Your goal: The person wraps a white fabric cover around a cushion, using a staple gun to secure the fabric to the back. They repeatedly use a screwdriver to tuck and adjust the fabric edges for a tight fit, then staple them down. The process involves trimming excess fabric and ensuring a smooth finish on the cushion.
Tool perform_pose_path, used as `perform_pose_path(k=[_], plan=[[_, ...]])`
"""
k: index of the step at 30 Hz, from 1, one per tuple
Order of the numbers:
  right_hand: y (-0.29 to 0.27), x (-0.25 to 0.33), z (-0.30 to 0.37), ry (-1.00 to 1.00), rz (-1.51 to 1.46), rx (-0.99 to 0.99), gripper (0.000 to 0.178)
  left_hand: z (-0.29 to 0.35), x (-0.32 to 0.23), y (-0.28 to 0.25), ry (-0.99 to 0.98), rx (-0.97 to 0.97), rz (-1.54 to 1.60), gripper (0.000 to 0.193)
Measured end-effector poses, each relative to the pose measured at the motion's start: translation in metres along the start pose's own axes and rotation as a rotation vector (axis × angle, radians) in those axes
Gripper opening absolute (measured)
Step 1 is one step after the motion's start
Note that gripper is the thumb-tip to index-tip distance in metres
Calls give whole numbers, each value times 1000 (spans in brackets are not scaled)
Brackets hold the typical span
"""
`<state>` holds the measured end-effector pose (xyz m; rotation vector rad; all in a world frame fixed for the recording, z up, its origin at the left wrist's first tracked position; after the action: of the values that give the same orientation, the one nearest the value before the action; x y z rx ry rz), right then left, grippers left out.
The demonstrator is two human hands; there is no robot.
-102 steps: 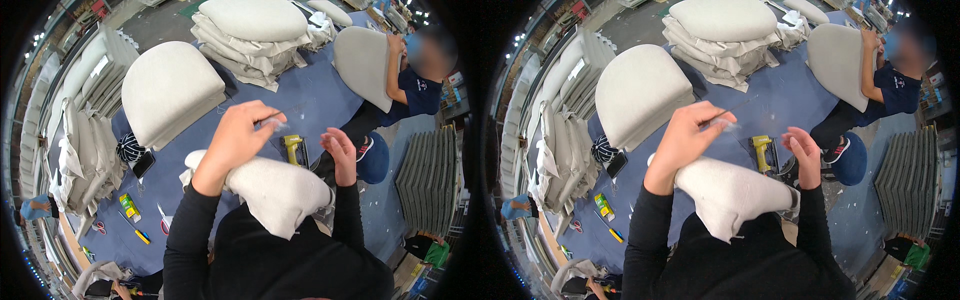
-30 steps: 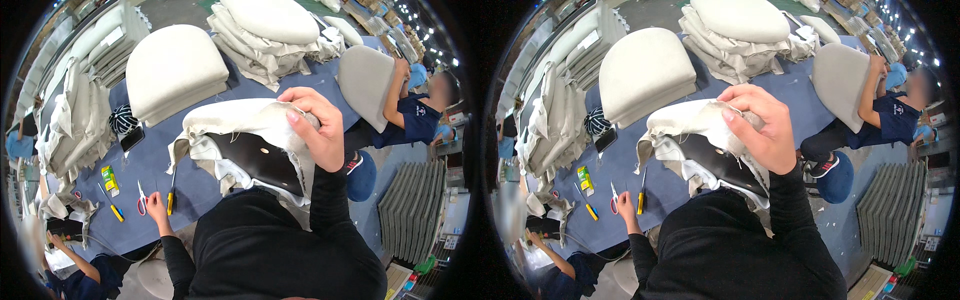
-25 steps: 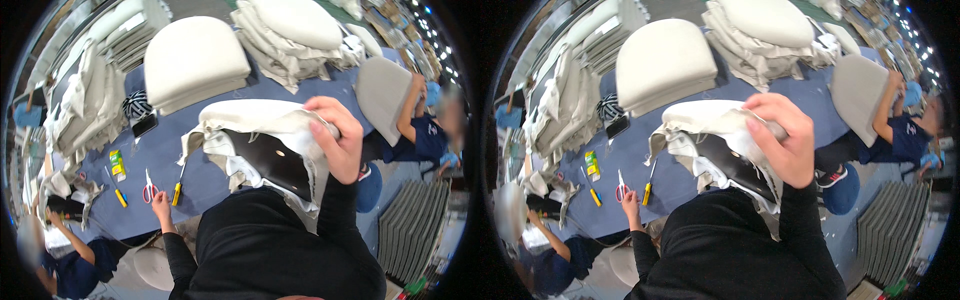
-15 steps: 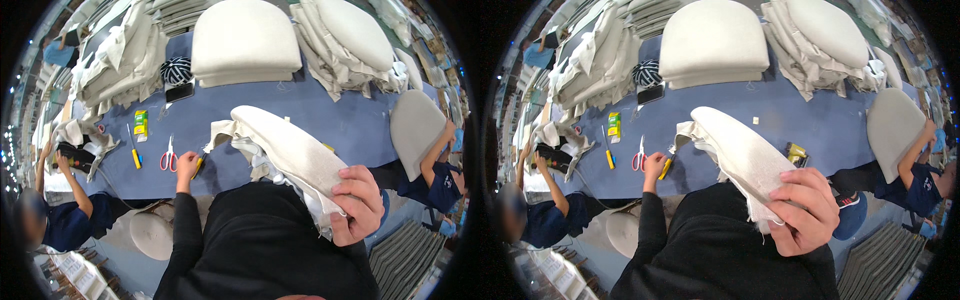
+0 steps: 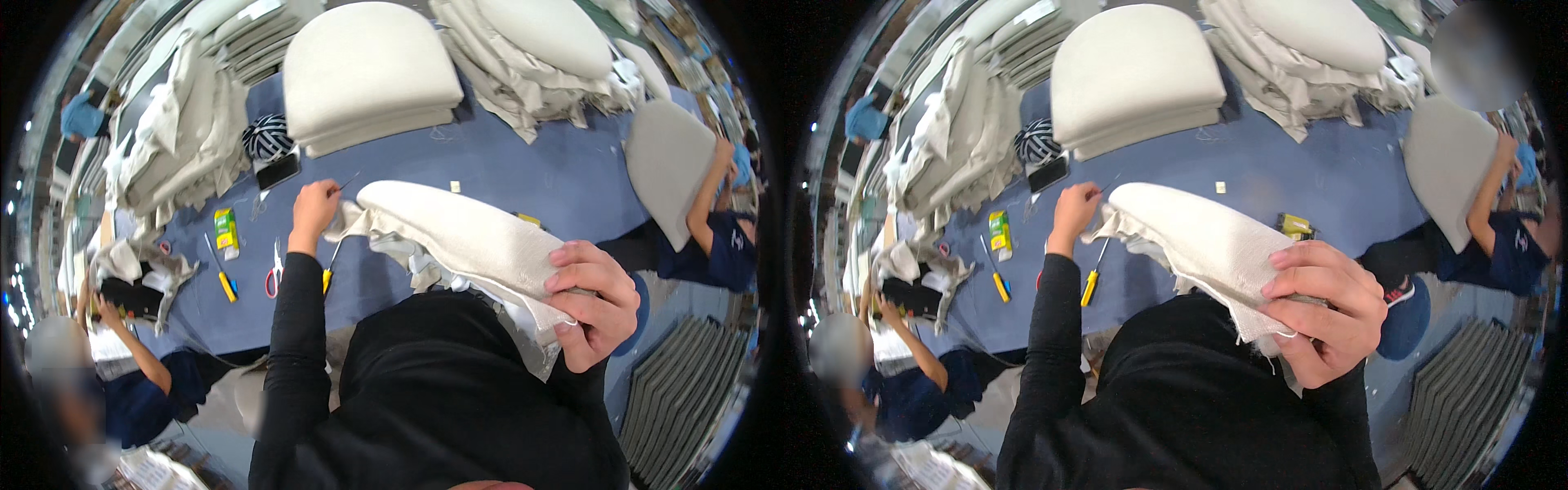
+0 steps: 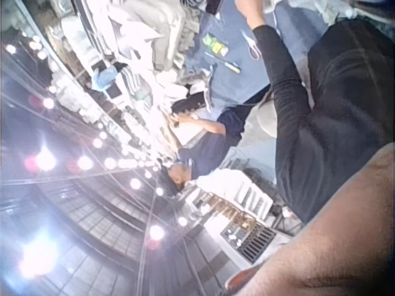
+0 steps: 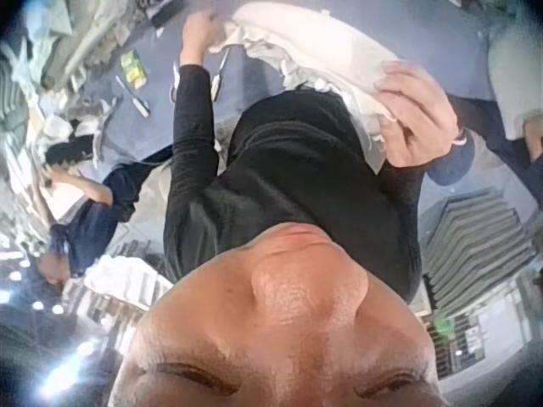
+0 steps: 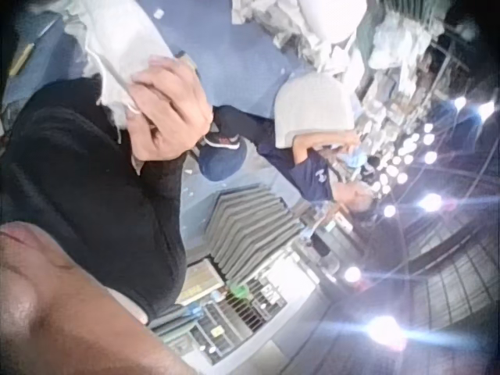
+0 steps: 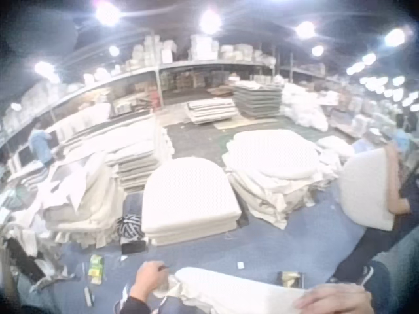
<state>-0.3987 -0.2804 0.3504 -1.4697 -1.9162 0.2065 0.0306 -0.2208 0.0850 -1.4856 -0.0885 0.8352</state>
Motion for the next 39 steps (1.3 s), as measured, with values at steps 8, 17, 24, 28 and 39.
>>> perform_pose_path(k=[8, 17, 24, 28, 39], plan=[[-17, 3, 31, -21, -78, -68, 27, -35, 56, 39, 93, 130, -132, 21], [-33, -16, 25, 301, -78, -158, 17, 16, 71, 54, -128, -357, 363, 23], [-42, -75, 24, 506, -149, -310, 18, 218, 147, 156, -174, -219, -41, 42], [-36, -90, 9, 506, -99, -301, 17, 232, 202, 166, -293, -244, 334, 34], [15, -66, -36, 431, -38, -217, 13, 214, -139, -89, 410, -264, 711, 13]])
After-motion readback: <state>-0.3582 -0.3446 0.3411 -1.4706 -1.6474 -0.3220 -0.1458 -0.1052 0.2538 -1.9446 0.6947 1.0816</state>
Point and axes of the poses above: each hand's wrist, its own z-axis away from the middle knuckle, its own y-axis out of the palm, x = y × z, the point moved 1 cm from there along -z, towards the middle knuckle, and after that the axes turned 6 degrees about -y, right-handed, at the moved point
